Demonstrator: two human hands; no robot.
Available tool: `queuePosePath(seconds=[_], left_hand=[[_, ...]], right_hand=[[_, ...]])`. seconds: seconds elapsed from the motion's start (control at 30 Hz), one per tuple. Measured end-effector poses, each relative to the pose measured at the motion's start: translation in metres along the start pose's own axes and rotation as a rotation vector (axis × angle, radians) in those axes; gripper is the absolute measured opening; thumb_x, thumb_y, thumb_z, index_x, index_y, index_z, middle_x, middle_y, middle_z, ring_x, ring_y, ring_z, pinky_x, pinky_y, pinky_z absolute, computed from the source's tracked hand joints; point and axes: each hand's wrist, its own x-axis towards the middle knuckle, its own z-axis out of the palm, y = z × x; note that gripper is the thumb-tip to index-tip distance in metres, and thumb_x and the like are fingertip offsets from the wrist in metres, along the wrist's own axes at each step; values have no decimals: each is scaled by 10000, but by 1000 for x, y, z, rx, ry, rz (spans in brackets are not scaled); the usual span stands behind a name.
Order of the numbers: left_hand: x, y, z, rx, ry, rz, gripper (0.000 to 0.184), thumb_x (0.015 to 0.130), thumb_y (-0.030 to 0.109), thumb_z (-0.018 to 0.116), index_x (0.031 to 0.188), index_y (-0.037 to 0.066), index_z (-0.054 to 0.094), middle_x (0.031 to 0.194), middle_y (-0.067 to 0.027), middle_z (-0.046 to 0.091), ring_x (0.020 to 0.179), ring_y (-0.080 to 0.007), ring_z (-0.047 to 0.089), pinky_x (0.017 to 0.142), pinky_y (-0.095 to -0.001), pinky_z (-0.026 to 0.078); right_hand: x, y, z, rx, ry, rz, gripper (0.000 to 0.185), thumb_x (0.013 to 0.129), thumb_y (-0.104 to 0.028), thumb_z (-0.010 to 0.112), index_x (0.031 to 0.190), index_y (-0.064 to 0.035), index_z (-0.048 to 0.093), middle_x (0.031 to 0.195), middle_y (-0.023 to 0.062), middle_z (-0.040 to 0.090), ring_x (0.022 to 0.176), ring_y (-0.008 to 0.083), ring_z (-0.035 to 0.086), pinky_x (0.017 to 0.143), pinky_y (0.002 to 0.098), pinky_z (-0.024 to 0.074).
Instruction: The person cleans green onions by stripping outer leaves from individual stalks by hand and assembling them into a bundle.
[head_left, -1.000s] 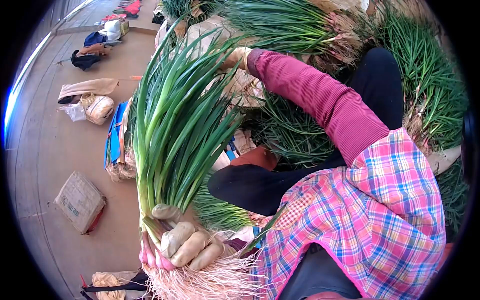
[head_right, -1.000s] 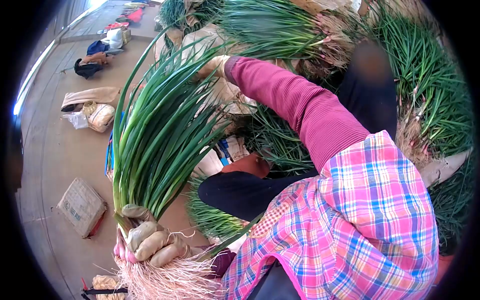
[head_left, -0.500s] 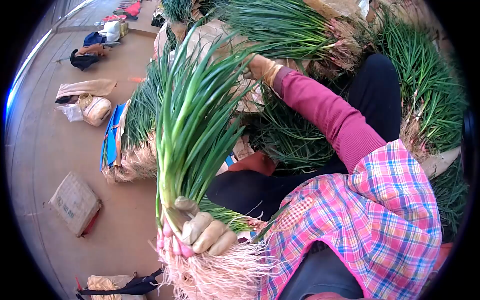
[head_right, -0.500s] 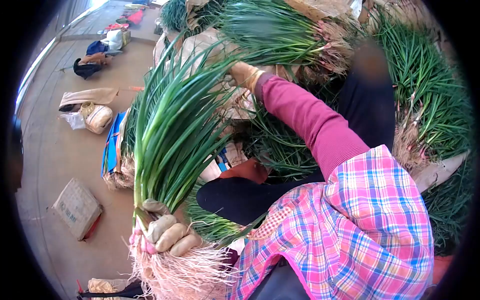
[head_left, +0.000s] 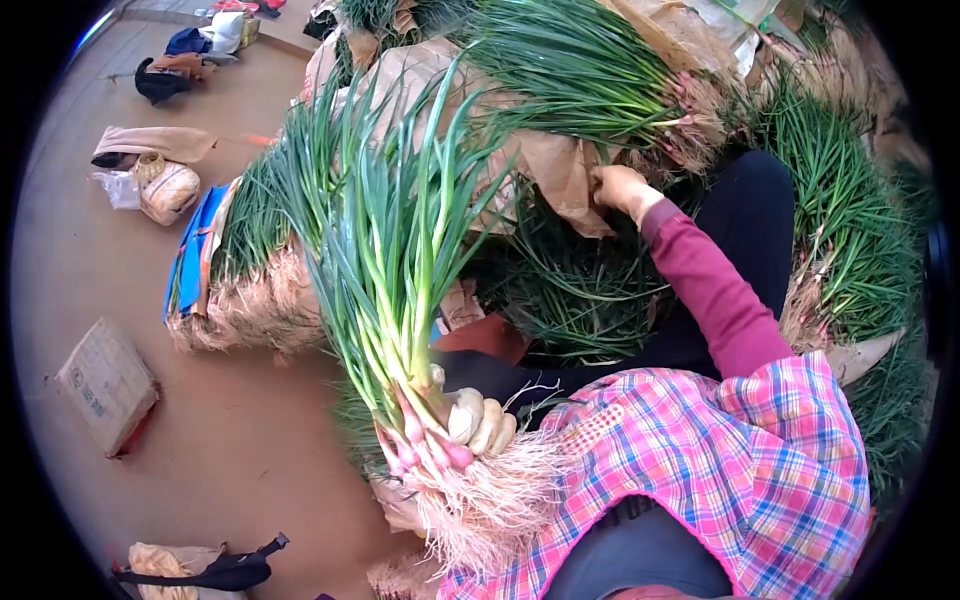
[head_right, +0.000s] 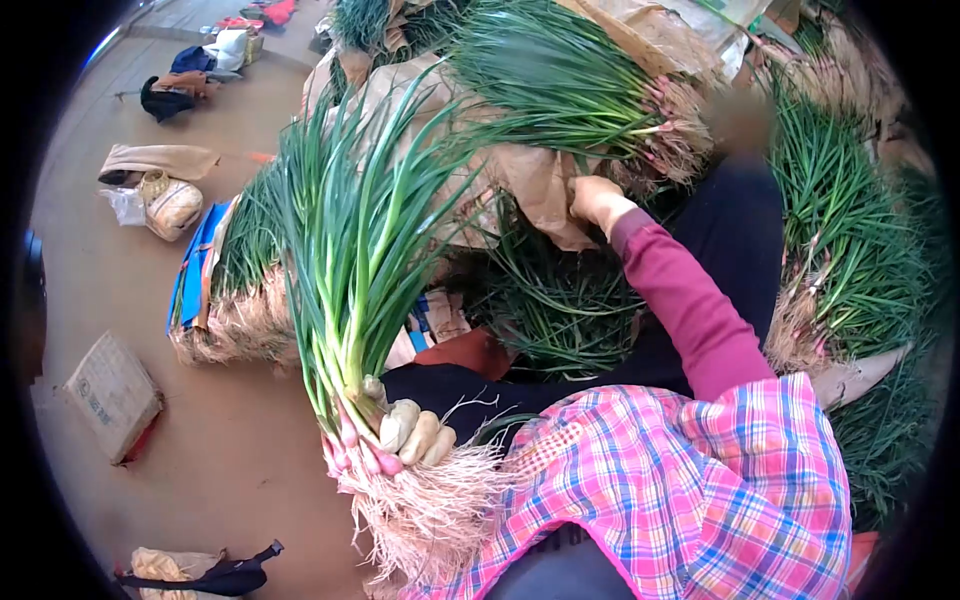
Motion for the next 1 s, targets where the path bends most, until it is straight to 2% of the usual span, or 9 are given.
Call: queuePosePath(seconds=[0.13,0.23,0.3,0.5,0.53,0.6,0.73,0.93,1.0], left_hand=[[-5,2,-6,52,21,-10,573,978,268,491,1493,139,275,1001,-56,559,863,-173,529,751,-312,393],[-22,8,8,17,171,-40,406,999,340,442,1371,191,380,954,-79,563,824,-219,516,691,-331,388],[-32,12,12,5,184,-86,376,997,355,445,1337,201,403,939,-74,565,826,-218,519,697,-337,387],[-50,7,11,-36,161,-74,439,957,397,514,1318,174,400,981,-93,574,830,-224,520,696,-339,368],[-52,8,8,-35,153,-71,441,958,397,514,1320,174,399,982,-94,574,830,-224,520,696,-339,367],[-57,5,8,-37,152,-61,444,958,397,513,1325,174,397,985,-95,575,831,-224,520,696,-340,367],[-61,5,6,-40,147,-46,452,959,397,511,1334,174,392,990,-97,575,834,-224,521,697,-341,366],[-63,8,6,-38,142,-46,463,960,397,508,1347,174,385,999,-101,576,837,-224,521,698,-343,366],[-64,8,5,-36,139,-43,467,960,397,507,1351,174,383,1001,-102,576,838,-224,522,698,-344,365]], right_hand=[[-31,-28,-49,6,146,73,234,792,-227,661,966,-71,680,946,149,687,909,326,652,799,420,505],[-15,-29,-56,489,173,32,217,810,-240,638,989,-129,692,1034,138,671,947,303,638,830,376,505],[-1,-35,-56,430,494,-411,228,845,-228,613,1036,-120,675,1022,117,656,940,284,625,842,329,494],[31,-60,-34,952,211,-521,304,798,-84,660,1102,-94,645,1106,96,599,1026,291,575,888,351,475],[34,-59,-31,951,207,-523,304,798,-84,660,1102,-94,645,1106,96,599,1026,291,575,888,351,475],[39,-57,-23,259,441,-582,373,784,-66,661,1149,-122,608,1165,109,565,1074,309,555,902,374,472],[25,-60,-15,337,531,-562,425,757,-61,687,1159,-120,560,1212,81,538,1147,310,527,961,362,446],[4,-62,4,596,469,-721,201,844,7,612,1028,-74,617,1057,34,603,943,176,602,834,289,486],[6,-59,6,1211,65,-429,168,882,-1,582,1039,-58,597,1049,9,610,792,109,557,750,257,472]])
